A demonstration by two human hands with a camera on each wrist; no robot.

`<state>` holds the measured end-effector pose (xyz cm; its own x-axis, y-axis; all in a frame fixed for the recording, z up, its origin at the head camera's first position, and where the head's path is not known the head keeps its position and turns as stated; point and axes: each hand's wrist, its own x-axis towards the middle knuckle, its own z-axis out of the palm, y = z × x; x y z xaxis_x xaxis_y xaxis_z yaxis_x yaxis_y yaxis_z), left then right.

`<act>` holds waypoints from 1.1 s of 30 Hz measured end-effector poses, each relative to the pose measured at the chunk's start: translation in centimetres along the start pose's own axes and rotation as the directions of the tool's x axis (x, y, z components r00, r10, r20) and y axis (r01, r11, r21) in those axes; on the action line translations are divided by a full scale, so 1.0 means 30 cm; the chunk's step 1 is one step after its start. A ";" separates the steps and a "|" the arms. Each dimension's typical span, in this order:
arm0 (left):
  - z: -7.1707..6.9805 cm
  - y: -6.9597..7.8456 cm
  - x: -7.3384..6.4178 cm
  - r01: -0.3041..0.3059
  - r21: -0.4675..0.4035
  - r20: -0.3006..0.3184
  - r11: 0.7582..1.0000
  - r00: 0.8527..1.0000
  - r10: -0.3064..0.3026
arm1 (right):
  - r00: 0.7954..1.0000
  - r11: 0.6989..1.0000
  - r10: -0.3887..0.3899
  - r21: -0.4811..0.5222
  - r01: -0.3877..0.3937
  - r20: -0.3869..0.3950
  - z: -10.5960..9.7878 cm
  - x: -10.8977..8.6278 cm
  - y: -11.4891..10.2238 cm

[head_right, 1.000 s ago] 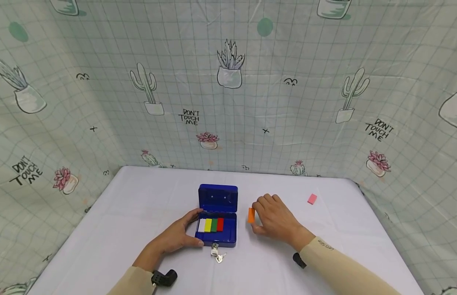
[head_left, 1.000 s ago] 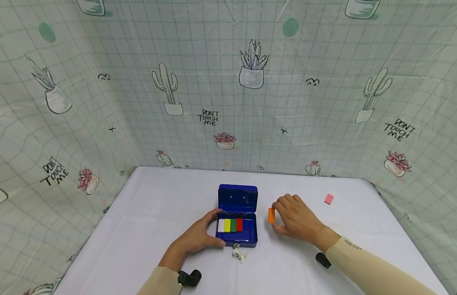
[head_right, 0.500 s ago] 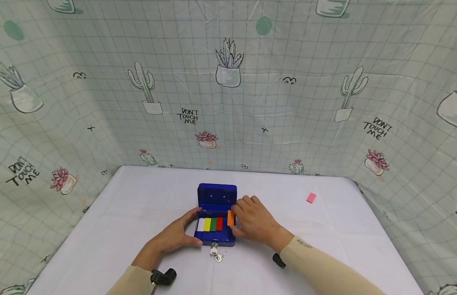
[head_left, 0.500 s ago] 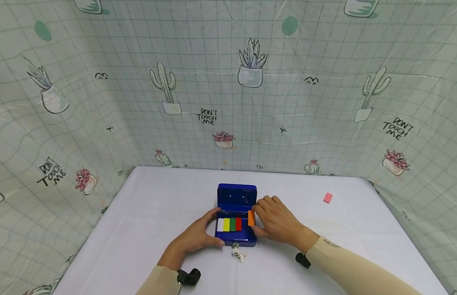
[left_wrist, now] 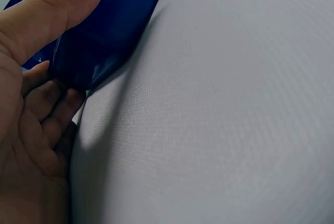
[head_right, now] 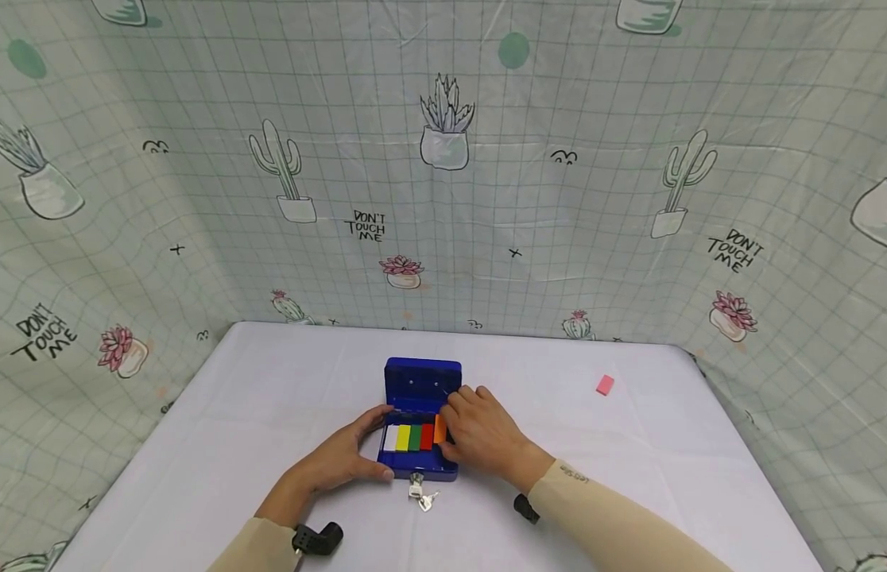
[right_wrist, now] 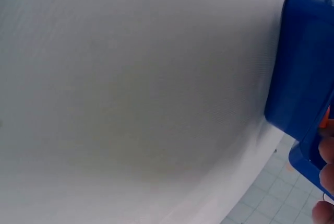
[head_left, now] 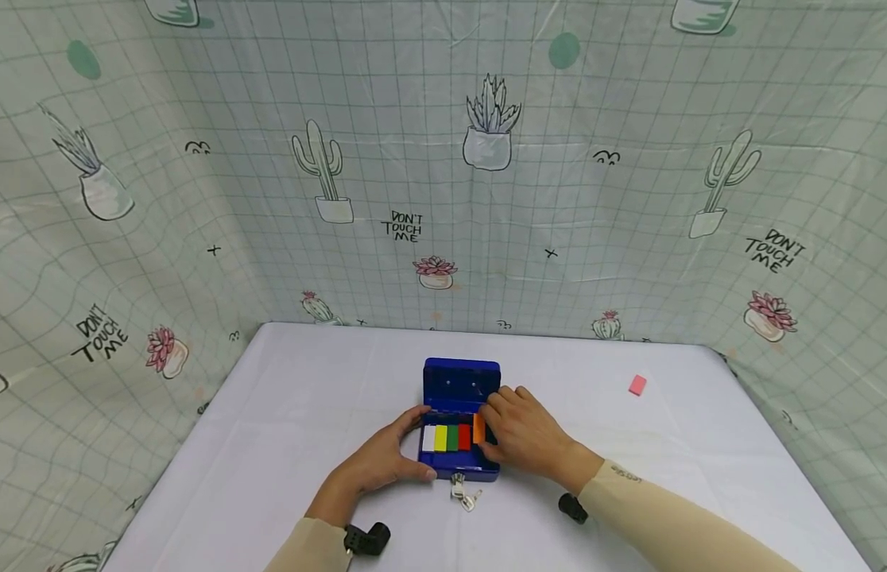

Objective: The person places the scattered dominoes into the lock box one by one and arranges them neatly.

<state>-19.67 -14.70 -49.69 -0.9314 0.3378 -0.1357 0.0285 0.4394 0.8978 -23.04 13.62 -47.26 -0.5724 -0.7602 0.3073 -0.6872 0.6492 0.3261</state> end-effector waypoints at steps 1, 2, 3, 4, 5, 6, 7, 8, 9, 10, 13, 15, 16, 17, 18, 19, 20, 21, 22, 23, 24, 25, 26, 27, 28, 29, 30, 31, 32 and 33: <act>-0.001 0.000 0.001 -0.004 0.003 0.000 1.000 1.000 0.004 | 1.000 1.000 -0.002 -0.005 0.002 0.007 0.000 0.002 -0.001; -0.001 0.000 0.001 -0.008 0.006 0.001 1.000 1.000 0.008 | 1.000 1.000 -0.002 -0.009 0.002 0.013 0.000 0.003 -0.002; -0.002 0.000 0.002 -0.008 0.008 0.003 1.000 1.000 0.008 | 1.000 1.000 -0.006 -0.010 0.006 0.014 -0.001 0.006 -0.004; -0.002 -0.002 0.001 -0.009 0.008 0.005 1.000 1.000 0.009 | 1.000 1.000 -0.009 -0.012 0.009 0.018 -0.002 0.007 -0.006; -0.001 -0.003 0.001 -0.009 0.009 0.006 1.000 1.000 0.009 | 1.000 1.000 -0.012 -0.014 0.012 0.018 -0.004 0.008 -0.008; 0.000 -0.005 0.002 -0.012 0.010 0.006 1.000 1.000 0.012 | 1.000 1.000 -0.015 -0.016 0.015 0.017 -0.005 0.010 -0.010; 0.000 -0.005 0.002 -0.014 0.009 0.005 1.000 1.000 0.014 | 1.000 1.000 -0.016 -0.018 0.017 0.016 -0.007 0.011 -0.012; 0.000 -0.005 0.003 -0.015 0.008 0.005 1.000 1.000 0.015 | 1.000 1.000 -0.018 -0.020 0.018 0.015 -0.009 0.012 -0.013; 0.001 -0.006 0.005 -0.014 0.006 0.006 1.000 1.000 0.014 | 1.000 1.000 -0.020 -0.020 0.021 0.013 -0.010 0.013 -0.014; 0.000 -0.006 0.006 -0.015 0.003 0.006 1.000 1.000 0.015 | 1.000 0.999 -0.022 -0.024 0.023 0.015 -0.010 0.014 -0.014; 0.000 -0.008 0.007 -0.015 0.006 0.005 1.000 1.000 0.015 | 0.999 0.999 -0.034 -0.032 0.035 0.018 -0.013 0.014 -0.017; 0.000 -0.010 0.008 -0.011 0.007 0.005 1.000 1.000 0.011 | 0.999 0.998 -0.039 -0.038 0.040 0.023 -0.014 0.015 -0.018; -0.001 -0.010 0.007 -0.010 0.006 0.005 1.000 1.000 0.010 | 0.999 0.998 -0.040 -0.041 0.041 0.028 -0.014 0.016 -0.019; -0.001 -0.009 0.007 -0.011 0.007 0.004 1.000 1.000 0.011 | 0.999 0.998 -0.039 -0.041 0.040 0.032 -0.015 0.017 -0.020; -0.001 -0.008 0.007 -0.009 0.005 0.002 1.000 1.000 0.009 | 0.999 0.998 -0.037 -0.042 0.039 0.035 -0.015 0.018 -0.020; -0.001 -0.009 0.006 -0.010 0.002 0.001 1.000 1.000 0.010 | 0.999 0.998 -0.036 -0.041 0.037 0.038 -0.013 0.020 -0.021; -0.001 -0.009 0.006 -0.011 -0.001 0.000 1.000 1.000 0.011 | 0.999 0.999 -0.034 -0.040 0.036 0.041 -0.013 0.022 -0.022; -0.002 -0.009 0.005 -0.011 -0.003 0.000 1.000 1.000 0.011 | 0.999 0.999 -0.033 -0.036 0.034 0.044 -0.012 0.024 -0.023; -0.002 -0.008 0.004 -0.013 -0.006 -0.001 1.000 1.000 0.013 | 0.998 0.999 -0.030 -0.032 0.031 0.048 -0.010 0.026 -0.025; -0.002 -0.008 0.003 -0.014 -0.009 0.000 1.000 1.000 0.014 | 0.998 0.999 -0.027 -0.028 0.028 0.053 -0.010 0.027 -0.026; -0.003 -0.008 0.003 -0.014 -0.011 0.002 1.000 1.000 0.014 | 0.998 0.999 -0.022 -0.024 0.023 0.060 -0.009 0.028 -0.027; -0.003 -0.008 0.003 -0.014 -0.013 0.004 1.000 1.000 0.014 | 0.998 1.000 -0.014 -0.018 0.015 0.068 -0.010 0.029 -0.029; -0.002 -0.008 0.002 -0.015 -0.013 0.007 1.000 1.000 0.015 | 0.997 1.000 -0.005 -0.012 0.006 0.079 -0.010 0.029 -0.031; -0.002 -0.009 0.002 -0.014 -0.013 0.010 1.000 1.000 0.014 | 0.996 1.000 0.004 -0.005 -0.003 0.089 -0.010 0.030 -0.033; -0.002 -0.009 0.001 -0.014 -0.012 0.012 1.000 1.000 0.015 | 0.995 1.000 0.012 0.000 -0.013 0.101 -0.010 0.031 -0.035; -0.001 -0.009 0.001 -0.014 -0.009 0.014 1.000 1.000 0.014 | 0.994 1.000 0.021 0.003 -0.021 0.112 -0.011 0.033 -0.037; -0.001 -0.010 0.001 -0.014 -0.006 0.014 1.000 1.000 0.014 | 0.992 1.000 0.029 0.007 -0.031 0.122 -0.012 0.034 -0.039; -0.001 -0.011 0.001 -0.014 -0.003 0.014 1.000 1.000 0.014 | 0.991 0.999 0.037 0.010 -0.038 0.132 -0.012 0.036 -0.040; -0.001 -0.011 0.001 -0.016 0.000 0.012 1.000 1.000 0.016 | 0.989 0.999 0.042 0.010 -0.044 0.143 -0.013 0.038 -0.043; -0.001 -0.011 0.001 -0.016 0.002 0.011 1.000 1.000 0.016 | 0.988 0.999 0.046 0.011 -0.048 0.151 -0.013 0.041 -0.045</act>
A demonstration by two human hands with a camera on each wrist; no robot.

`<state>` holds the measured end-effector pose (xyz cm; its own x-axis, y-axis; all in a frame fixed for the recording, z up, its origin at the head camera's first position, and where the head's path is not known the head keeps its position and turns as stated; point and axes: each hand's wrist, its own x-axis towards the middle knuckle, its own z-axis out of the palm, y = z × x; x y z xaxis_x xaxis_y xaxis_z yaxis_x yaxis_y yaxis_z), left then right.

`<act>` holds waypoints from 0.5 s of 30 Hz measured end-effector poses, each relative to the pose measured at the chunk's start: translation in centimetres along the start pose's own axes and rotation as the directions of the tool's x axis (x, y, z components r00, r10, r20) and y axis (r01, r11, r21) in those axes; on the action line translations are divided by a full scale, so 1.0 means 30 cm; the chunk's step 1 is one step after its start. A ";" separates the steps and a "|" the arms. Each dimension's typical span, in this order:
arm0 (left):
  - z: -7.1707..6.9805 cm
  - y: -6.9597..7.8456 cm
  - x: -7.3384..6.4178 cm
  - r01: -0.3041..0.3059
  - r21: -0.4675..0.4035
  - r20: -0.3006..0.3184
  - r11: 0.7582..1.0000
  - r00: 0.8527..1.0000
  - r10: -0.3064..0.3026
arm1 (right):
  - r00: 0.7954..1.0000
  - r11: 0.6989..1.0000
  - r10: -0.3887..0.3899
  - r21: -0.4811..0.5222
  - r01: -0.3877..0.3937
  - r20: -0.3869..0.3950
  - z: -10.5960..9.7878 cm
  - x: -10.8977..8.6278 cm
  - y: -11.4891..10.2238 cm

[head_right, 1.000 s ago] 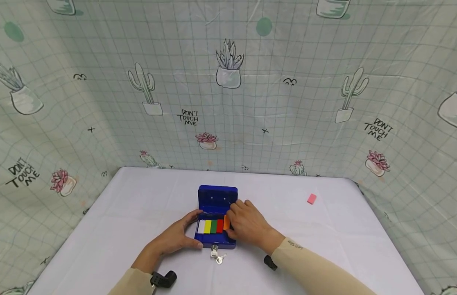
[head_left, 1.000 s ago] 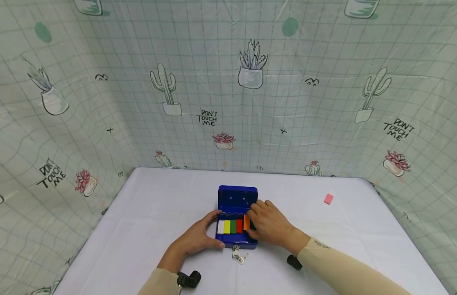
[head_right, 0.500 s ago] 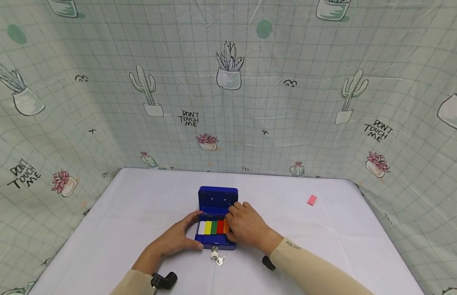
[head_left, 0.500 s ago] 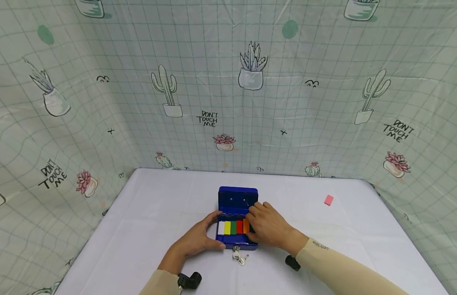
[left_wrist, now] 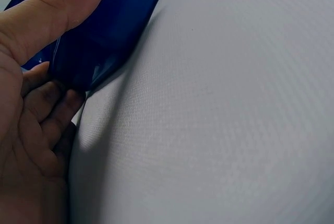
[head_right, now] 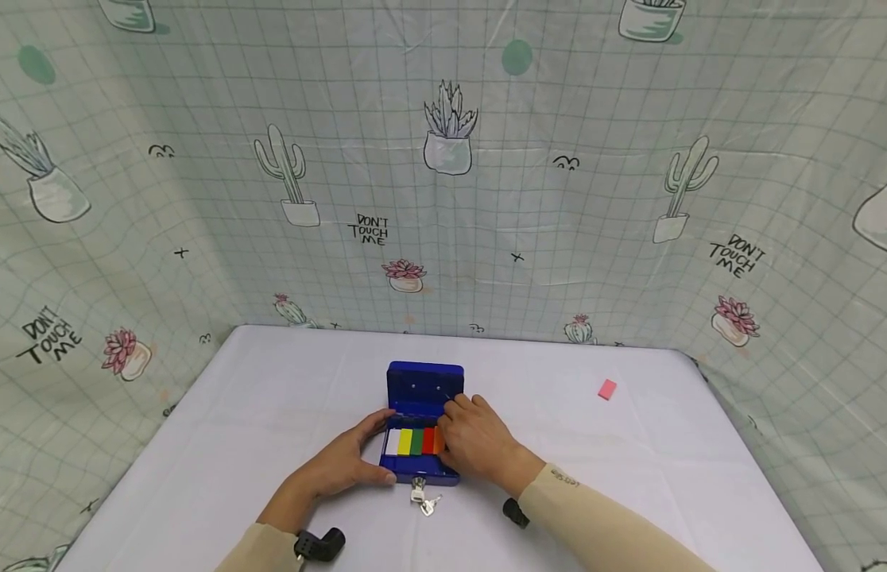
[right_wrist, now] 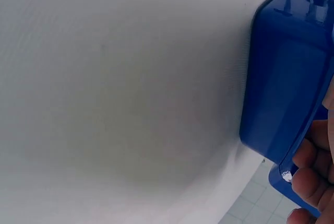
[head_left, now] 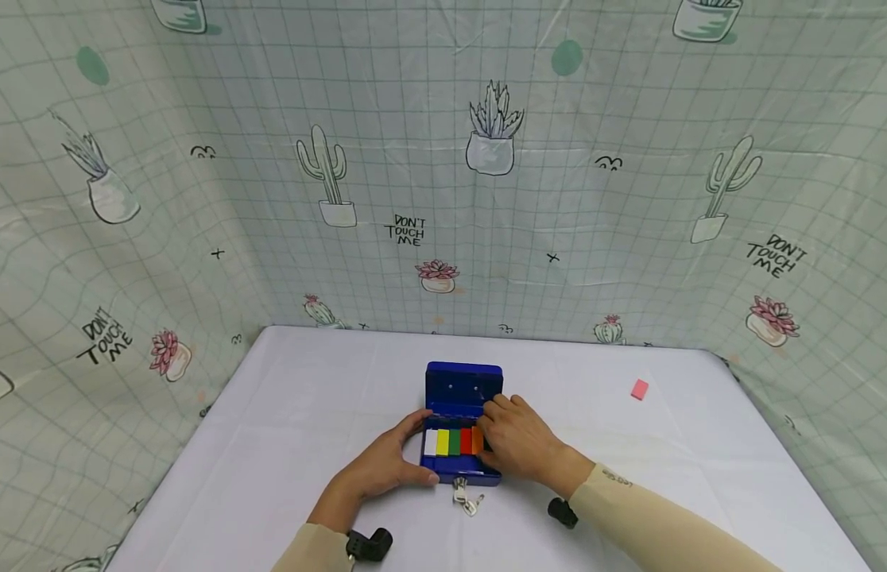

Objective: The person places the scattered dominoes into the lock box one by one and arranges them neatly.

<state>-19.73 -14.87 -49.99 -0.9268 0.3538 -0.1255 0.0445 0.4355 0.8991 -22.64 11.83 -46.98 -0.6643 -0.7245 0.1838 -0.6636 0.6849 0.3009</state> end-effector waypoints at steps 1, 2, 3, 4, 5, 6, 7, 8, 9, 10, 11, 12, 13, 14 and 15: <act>0.000 0.000 0.000 -0.001 0.002 -0.001 1.000 1.000 0.001 | 1.000 1.000 0.004 0.000 -0.004 0.008 0.000 0.002 -0.002; -0.001 -0.001 0.001 -0.001 0.002 -0.002 1.000 1.000 0.001 | 1.000 1.000 0.006 0.001 -0.006 0.014 -0.001 0.003 -0.004; -0.002 -0.002 0.002 -0.004 0.001 -0.003 1.000 1.000 0.004 | 1.000 1.000 0.008 0.002 -0.008 0.018 -0.001 0.004 -0.006; -0.003 -0.001 0.002 -0.003 0.001 -0.003 1.000 1.000 0.003 | 1.000 1.000 0.009 0.002 -0.010 0.022 -0.002 0.006 -0.008; -0.003 -0.001 0.003 -0.002 0.000 -0.003 1.000 1.000 0.002 | 1.000 1.000 0.010 0.001 -0.010 0.024 -0.002 0.007 -0.009; -0.004 -0.001 0.003 -0.001 -0.001 -0.001 1.000 1.000 0.001 | 1.000 1.000 0.010 0.000 -0.010 0.025 -0.002 0.007 -0.010; -0.004 -0.002 0.004 -0.001 -0.002 -0.001 1.000 1.000 0.001 | 1.000 1.000 0.010 -0.002 -0.010 0.027 -0.001 0.007 -0.010; -0.004 -0.001 0.004 0.001 -0.005 0.001 1.000 1.000 -0.001 | 1.000 1.000 0.010 -0.001 -0.010 0.025 -0.001 0.008 -0.010; -0.004 -0.001 0.004 0.002 -0.007 0.002 1.000 1.000 -0.002 | 1.000 1.000 0.009 -0.003 -0.009 0.022 0.000 0.007 -0.010; -0.004 -0.001 0.005 0.005 -0.008 0.002 1.000 1.000 -0.005 | 1.000 1.000 0.008 -0.004 -0.008 0.020 0.000 0.007 -0.010; -0.003 0.000 0.005 0.007 -0.009 0.003 1.000 1.000 -0.007 | 1.000 1.000 0.007 -0.005 -0.007 0.016 0.001 0.007 -0.010; -0.003 0.000 0.005 0.009 -0.009 0.002 1.000 1.000 -0.009 | 1.000 1.000 0.006 -0.007 -0.006 0.013 0.001 0.007 -0.010; -0.003 0.000 0.005 0.011 -0.010 0.002 1.000 1.000 -0.011 | 1.000 1.000 0.007 -0.008 -0.007 0.012 0.001 0.007 -0.010; -0.003 0.001 0.004 0.013 -0.010 0.002 1.000 1.000 -0.013 | 1.000 1.000 0.006 -0.009 -0.006 0.010 0.001 0.007 -0.011; -0.002 0.001 0.004 0.013 -0.008 0.001 1.000 1.000 -0.013 | 1.000 1.000 0.007 -0.010 -0.007 0.011 0.001 0.007 -0.012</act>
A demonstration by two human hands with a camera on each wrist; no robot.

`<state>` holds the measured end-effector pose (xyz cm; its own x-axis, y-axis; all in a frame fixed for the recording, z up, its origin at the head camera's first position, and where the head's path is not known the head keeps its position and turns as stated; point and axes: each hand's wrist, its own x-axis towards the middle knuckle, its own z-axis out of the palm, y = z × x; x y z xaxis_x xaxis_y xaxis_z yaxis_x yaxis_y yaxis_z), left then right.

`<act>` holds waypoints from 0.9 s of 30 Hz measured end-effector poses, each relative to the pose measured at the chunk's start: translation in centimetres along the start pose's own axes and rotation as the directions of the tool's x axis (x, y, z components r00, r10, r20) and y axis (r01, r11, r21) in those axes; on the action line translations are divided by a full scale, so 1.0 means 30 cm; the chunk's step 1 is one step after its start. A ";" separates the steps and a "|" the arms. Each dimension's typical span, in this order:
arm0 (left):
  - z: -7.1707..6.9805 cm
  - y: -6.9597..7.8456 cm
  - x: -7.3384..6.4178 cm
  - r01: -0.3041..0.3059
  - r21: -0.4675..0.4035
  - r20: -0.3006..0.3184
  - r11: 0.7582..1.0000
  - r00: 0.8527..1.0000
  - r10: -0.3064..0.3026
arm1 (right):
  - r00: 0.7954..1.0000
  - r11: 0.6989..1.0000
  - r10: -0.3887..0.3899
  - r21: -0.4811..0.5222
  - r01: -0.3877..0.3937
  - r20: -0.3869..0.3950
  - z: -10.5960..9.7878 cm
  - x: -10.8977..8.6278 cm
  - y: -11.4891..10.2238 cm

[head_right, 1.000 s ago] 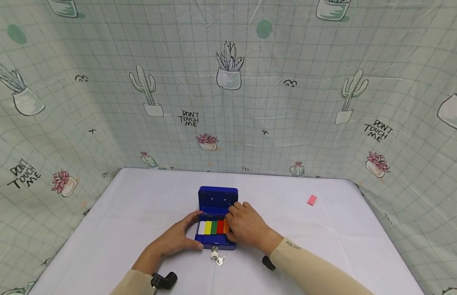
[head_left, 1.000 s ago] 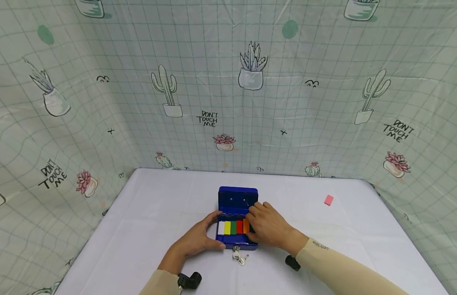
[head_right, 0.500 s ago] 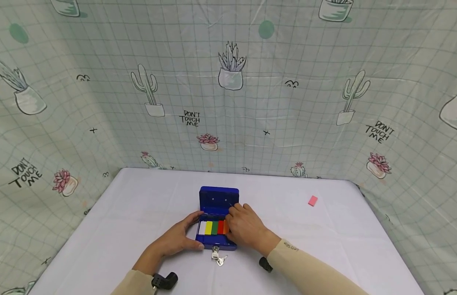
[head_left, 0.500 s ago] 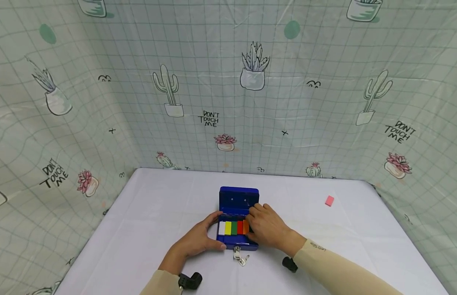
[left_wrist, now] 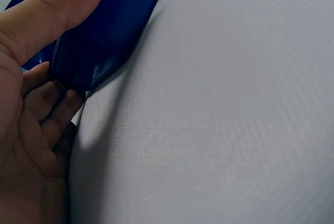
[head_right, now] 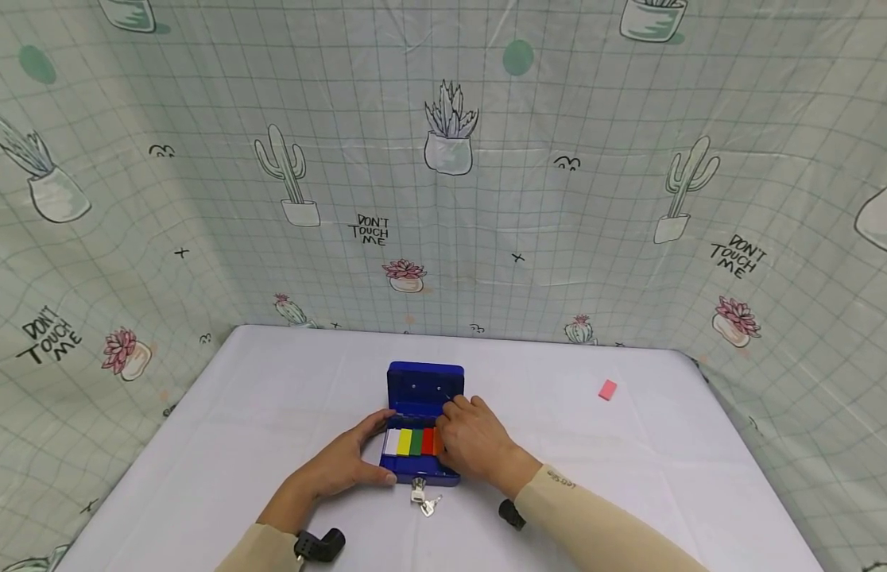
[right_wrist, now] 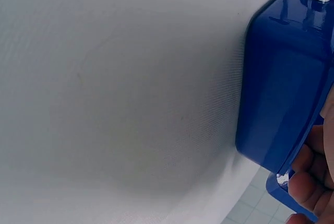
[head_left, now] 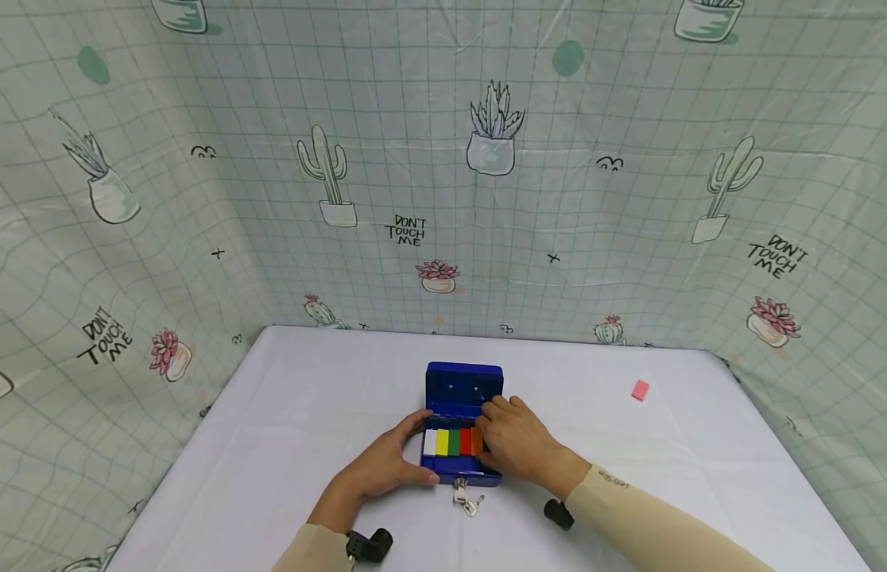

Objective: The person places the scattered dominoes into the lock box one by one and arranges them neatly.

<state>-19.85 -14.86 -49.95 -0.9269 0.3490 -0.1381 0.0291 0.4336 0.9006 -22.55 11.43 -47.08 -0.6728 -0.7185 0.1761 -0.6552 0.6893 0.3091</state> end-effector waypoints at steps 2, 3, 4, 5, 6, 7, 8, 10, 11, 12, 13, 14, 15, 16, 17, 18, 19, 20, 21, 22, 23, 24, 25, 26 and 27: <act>0.001 0.001 -0.001 -0.005 0.004 0.002 1.000 1.000 0.005 | 1.000 1.000 0.005 -0.001 -0.005 0.007 -0.002 0.001 -0.002; 0.002 0.001 0.000 -0.007 0.003 0.002 1.000 1.000 0.007 | 1.000 1.000 0.008 -0.001 -0.008 0.012 -0.002 0.001 -0.004; 0.002 0.001 -0.001 -0.010 0.005 0.003 1.000 1.000 0.010 | 1.000 1.000 0.011 0.001 -0.011 0.016 -0.003 0.002 -0.005; 0.002 0.001 -0.001 -0.013 0.006 0.004 1.000 1.000 0.013 | 1.000 1.000 0.014 0.003 -0.014 0.019 -0.004 0.002 -0.006; 0.002 0.000 0.000 -0.015 0.006 0.004 1.000 1.000 0.015 | 1.000 1.000 0.018 0.003 -0.018 0.024 -0.006 0.003 -0.008; 0.002 0.000 0.000 -0.017 0.007 0.004 1.000 1.000 0.017 | 0.999 1.000 0.020 0.003 -0.020 0.026 -0.007 0.003 -0.009; 0.001 0.000 0.000 -0.019 0.008 0.003 1.000 1.000 0.019 | 0.999 1.000 0.023 0.004 -0.023 0.028 -0.008 0.003 -0.010; 0.001 0.000 0.000 -0.015 0.012 -0.001 1.000 1.000 0.015 | 0.999 1.000 0.025 0.002 -0.025 0.032 -0.010 0.003 -0.013; 0.000 0.000 0.000 -0.013 0.014 -0.003 1.000 1.000 0.014 | 0.999 1.000 0.025 -0.004 -0.024 0.034 -0.011 0.003 -0.014; 0.000 0.000 -0.001 -0.012 0.016 -0.006 1.000 1.000 0.012 | 0.999 1.000 0.023 -0.009 -0.023 0.036 -0.012 0.003 -0.015; -0.001 0.000 -0.001 -0.007 0.019 -0.008 1.000 1.000 0.008 | 0.999 1.000 0.021 -0.010 -0.021 0.034 -0.013 0.003 -0.016; -0.001 0.000 -0.002 -0.003 0.020 -0.010 1.000 1.000 0.003 | 0.999 1.000 0.019 -0.012 -0.019 0.034 -0.014 0.003 -0.017; -0.002 0.000 -0.002 0.001 0.021 -0.012 1.000 1.000 0.000 | 0.999 1.000 0.016 -0.013 -0.016 0.032 -0.014 0.004 -0.018; -0.002 0.000 -0.003 0.004 0.020 -0.014 1.000 1.000 -0.004 | 1.000 1.000 0.014 -0.014 -0.013 0.028 -0.015 0.004 -0.019; -0.001 0.000 -0.003 0.006 0.020 -0.015 1.000 1.000 -0.006 | 1.000 1.000 0.012 -0.012 -0.012 0.024 -0.015 0.004 -0.019; -0.001 0.000 -0.004 0.008 0.019 -0.016 1.000 1.000 -0.008 | 1.000 1.000 0.011 -0.007 -0.011 0.019 -0.014 0.003 -0.020; -0.001 0.000 -0.004 0.009 0.018 -0.017 1.000 1.000 -0.009 | 1.000 1.000 0.011 0.000 -0.011 0.014 -0.014 0.003 -0.020; 0.000 0.001 -0.004 0.008 0.015 -0.016 1.000 1.000 -0.008 | 1.000 1.000 0.009 0.002 -0.009 0.011 -0.013 0.002 -0.021; 0.001 0.001 -0.004 0.006 0.013 -0.016 1.000 1.000 -0.006 | 1.000 1.000 0.009 0.008 -0.009 0.006 -0.012 0.001 -0.021; 0.002 0.001 -0.004 0.006 0.009 -0.015 1.000 1.000 -0.006 | 1.000 1.000 0.009 0.014 -0.009 0.003 -0.011 0.000 -0.021; 0.002 0.002 -0.004 0.005 0.008 -0.014 1.000 1.000 -0.005 | 1.000 1.000 0.008 0.019 -0.008 -0.001 -0.010 -0.002 -0.020; 0.003 0.003 -0.003 0.004 0.008 -0.013 1.000 1.000 -0.004 | 1.000 1.000 0.007 0.022 -0.007 -0.006 -0.008 -0.003 -0.020; 0.004 0.003 -0.003 0.003 0.008 -0.013 1.000 1.000 -0.003 | 1.000 1.000 0.006 0.026 -0.005 -0.012 -0.006 -0.004 -0.019; 0.004 0.004 -0.003 0.002 0.007 -0.012 1.000 1.000 -0.002 | 1.000 1.000 0.003 0.024 -0.003 -0.019 -0.004 -0.005 -0.018; 0.004 0.005 -0.002 -0.002 0.011 -0.012 1.000 1.000 0.002 | 1.000 1.000 0.000 0.021 0.001 -0.028 -0.002 -0.005 -0.018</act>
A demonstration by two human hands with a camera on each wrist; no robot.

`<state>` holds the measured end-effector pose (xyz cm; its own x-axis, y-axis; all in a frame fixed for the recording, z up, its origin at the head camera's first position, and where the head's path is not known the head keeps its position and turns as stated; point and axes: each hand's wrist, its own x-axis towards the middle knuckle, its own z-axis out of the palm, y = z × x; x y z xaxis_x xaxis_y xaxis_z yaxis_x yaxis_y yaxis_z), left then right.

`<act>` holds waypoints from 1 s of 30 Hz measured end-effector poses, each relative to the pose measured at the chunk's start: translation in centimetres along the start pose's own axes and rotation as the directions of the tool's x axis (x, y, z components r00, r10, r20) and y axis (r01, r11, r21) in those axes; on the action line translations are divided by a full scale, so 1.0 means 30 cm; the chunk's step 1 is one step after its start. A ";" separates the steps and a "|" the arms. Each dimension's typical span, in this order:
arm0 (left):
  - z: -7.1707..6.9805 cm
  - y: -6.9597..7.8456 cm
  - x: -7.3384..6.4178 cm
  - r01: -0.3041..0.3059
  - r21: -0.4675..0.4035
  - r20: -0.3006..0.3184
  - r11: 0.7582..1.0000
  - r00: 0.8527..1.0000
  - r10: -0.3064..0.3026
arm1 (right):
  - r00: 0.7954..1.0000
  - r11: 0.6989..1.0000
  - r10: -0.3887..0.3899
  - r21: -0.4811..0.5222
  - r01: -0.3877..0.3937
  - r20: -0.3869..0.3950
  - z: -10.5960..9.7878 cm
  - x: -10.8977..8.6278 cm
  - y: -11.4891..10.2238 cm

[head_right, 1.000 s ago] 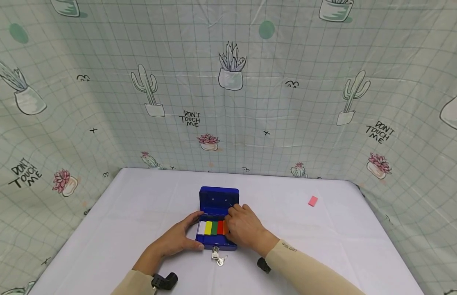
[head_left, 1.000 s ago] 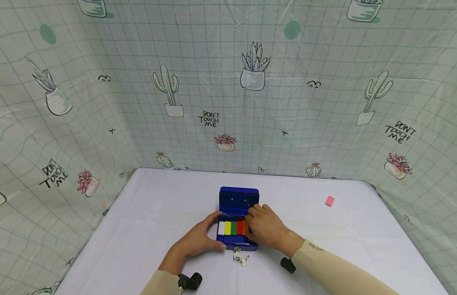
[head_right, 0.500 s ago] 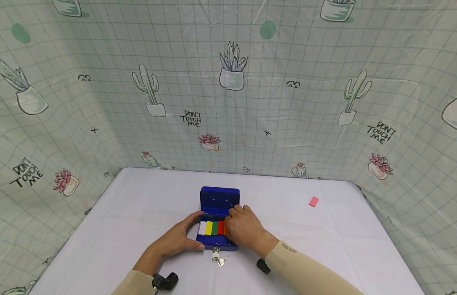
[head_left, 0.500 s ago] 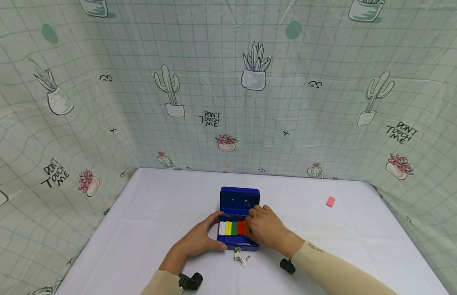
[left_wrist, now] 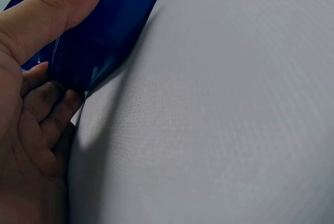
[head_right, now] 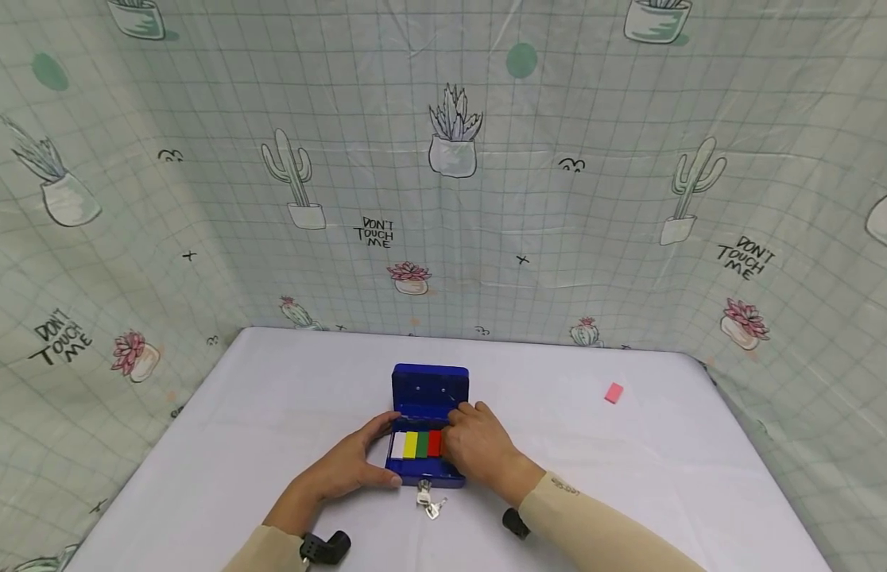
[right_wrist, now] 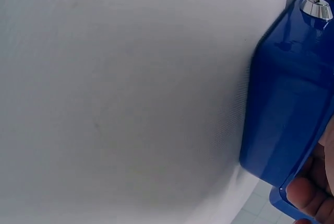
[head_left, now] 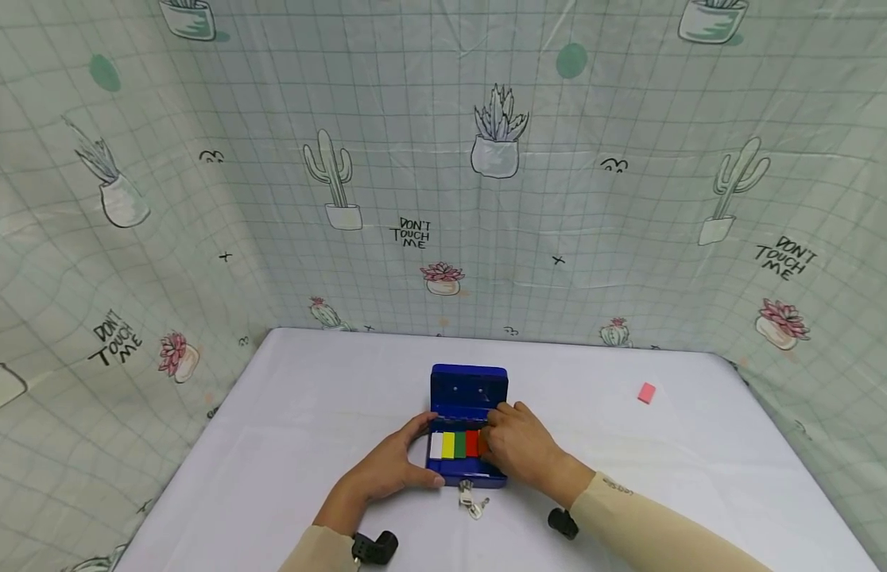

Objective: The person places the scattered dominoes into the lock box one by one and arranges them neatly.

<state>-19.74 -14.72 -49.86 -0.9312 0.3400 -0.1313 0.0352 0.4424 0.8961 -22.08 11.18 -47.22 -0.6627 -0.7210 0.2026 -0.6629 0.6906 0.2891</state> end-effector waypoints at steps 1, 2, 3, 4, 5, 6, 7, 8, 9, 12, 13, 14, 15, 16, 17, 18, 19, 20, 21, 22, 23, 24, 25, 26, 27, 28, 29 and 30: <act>0.001 0.000 0.000 0.001 0.002 -0.001 1.000 1.000 -0.001 | 1.000 1.000 -0.004 -0.007 0.004 -0.009 0.004 -0.001 0.001; 0.002 0.002 0.000 0.001 0.005 -0.001 1.000 1.000 -0.001 | 1.000 1.000 -0.008 -0.013 0.008 -0.018 0.007 -0.002 0.002; 0.002 0.003 -0.001 0.002 0.007 -0.002 1.000 1.000 -0.002 | 0.999 1.000 -0.011 -0.016 0.011 -0.030 0.011 -0.003 0.003; 0.003 0.004 -0.001 0.002 0.009 -0.002 1.000 1.000 -0.002 | 0.999 1.000 -0.015 -0.018 0.014 -0.043 0.014 -0.004 0.004; 0.003 0.004 -0.001 0.002 0.011 -0.002 1.000 1.000 -0.002 | 0.998 1.000 -0.017 -0.018 0.016 -0.054 0.017 -0.005 0.005; 0.003 0.005 -0.002 0.001 0.012 -0.003 1.000 1.000 -0.001 | 0.998 1.000 -0.016 -0.012 0.016 -0.069 0.019 -0.006 0.006; 0.003 0.005 -0.002 0.006 0.011 -0.004 1.000 1.000 -0.006 | 0.996 1.000 -0.014 -0.002 0.014 -0.083 0.022 -0.007 0.006; 0.002 0.006 -0.002 0.005 0.010 -0.003 1.000 1.000 -0.005 | 0.996 1.000 -0.010 0.007 0.010 -0.094 0.024 -0.008 0.007; 0.001 0.006 -0.002 0.004 0.011 -0.002 1.000 1.000 -0.004 | 0.995 1.000 -0.005 0.015 0.007 -0.103 0.025 -0.009 0.008; -0.002 0.003 -0.002 -0.004 0.013 0.002 1.000 1.000 0.004 | 0.994 1.000 0.009 0.030 -0.006 -0.112 0.028 -0.011 0.011; -0.002 0.002 -0.001 -0.006 0.013 0.005 1.000 1.000 0.006 | 0.994 0.999 0.012 0.031 -0.008 -0.110 0.030 -0.011 0.012; -0.003 0.001 -0.001 -0.009 0.013 0.007 1.000 1.000 0.009 | 0.994 1.000 0.014 0.029 -0.011 -0.107 0.030 -0.011 0.012; -0.003 0.000 -0.001 -0.010 0.015 0.008 1.000 1.000 0.009 | 0.994 1.000 0.014 0.029 -0.011 -0.106 0.031 -0.012 0.013; -0.003 -0.001 0.000 -0.011 0.017 0.007 1.000 1.000 0.011 | 0.994 1.000 0.013 0.027 -0.010 -0.107 0.031 -0.012 0.014; -0.003 -0.002 0.001 -0.012 0.019 0.007 1.000 1.000 0.012 | 0.994 1.000 0.012 0.025 -0.009 -0.111 0.032 -0.013 0.015; -0.003 -0.003 0.001 -0.012 0.021 0.007 1.000 1.000 0.012 | 0.993 1.000 0.011 0.023 -0.008 -0.117 0.033 -0.013 0.017; -0.003 -0.002 0.002 -0.009 0.022 0.006 1.000 1.000 0.009 | 0.992 1.000 0.011 0.019 -0.008 -0.123 0.033 -0.014 0.018; -0.003 -0.003 0.003 -0.008 0.026 0.003 1.000 1.000 0.008 | 0.991 1.000 0.011 0.016 -0.009 -0.132 0.034 -0.015 0.019; -0.003 -0.003 0.003 -0.008 0.029 0.002 1.000 1.000 0.008 | 0.990 1.000 0.011 0.015 -0.009 -0.141 0.034 -0.016 0.021; -0.003 -0.003 0.003 -0.007 0.032 0.000 0.999 1.000 0.007 | 0.988 1.000 0.013 0.015 -0.011 -0.151 0.036 -0.018 0.023; -0.003 -0.003 0.004 -0.006 0.033 -0.001 0.999 1.000 0.006 | 0.987 1.000 0.015 0.017 -0.012 -0.162 0.037 -0.019 0.024; -0.003 -0.003 0.004 -0.006 0.033 -0.001 0.999 1.000 0.006 | 0.985 1.000 0.019 0.020 -0.015 -0.172 0.039 -0.021 0.026; -0.003 -0.003 0.004 -0.006 0.033 -0.001 0.999 1.000 0.006 | 0.983 1.000 0.022 0.024 -0.018 -0.181 0.042 -0.022 0.028; -0.002 -0.003 0.005 -0.005 0.034 -0.002 0.999 1.000 0.005 | 0.981 0.999 0.027 0.030 -0.021 -0.191 0.045 -0.024 0.030; -0.002 -0.004 0.004 -0.005 0.034 -0.002 0.999 1.000 0.005 | 0.979 0.999 0.033 0.036 -0.026 -0.199 0.047 -0.027 0.032; -0.001 -0.004 0.004 -0.005 0.033 -0.003 0.999 1.000 0.005 | 0.978 0.999 0.039 0.041 -0.032 -0.205 0.051 -0.031 0.034; 0.000 -0.004 0.005 -0.005 0.033 -0.003 0.999 1.000 0.005 | 0.976 0.998 0.047 0.045 -0.038 -0.211 0.053 -0.034 0.036; 0.000 -0.005 0.005 -0.005 0.032 -0.003 0.999 1.000 0.005 | 0.975 0.998 0.056 0.052 -0.046 -0.214 0.055 -0.037 0.039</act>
<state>-19.87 -14.72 -50.01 -0.9322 0.3396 -0.1251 0.0517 0.4670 0.8828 -22.68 12.88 -48.65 -0.6088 -0.6767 0.4139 -0.6490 0.7250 0.2307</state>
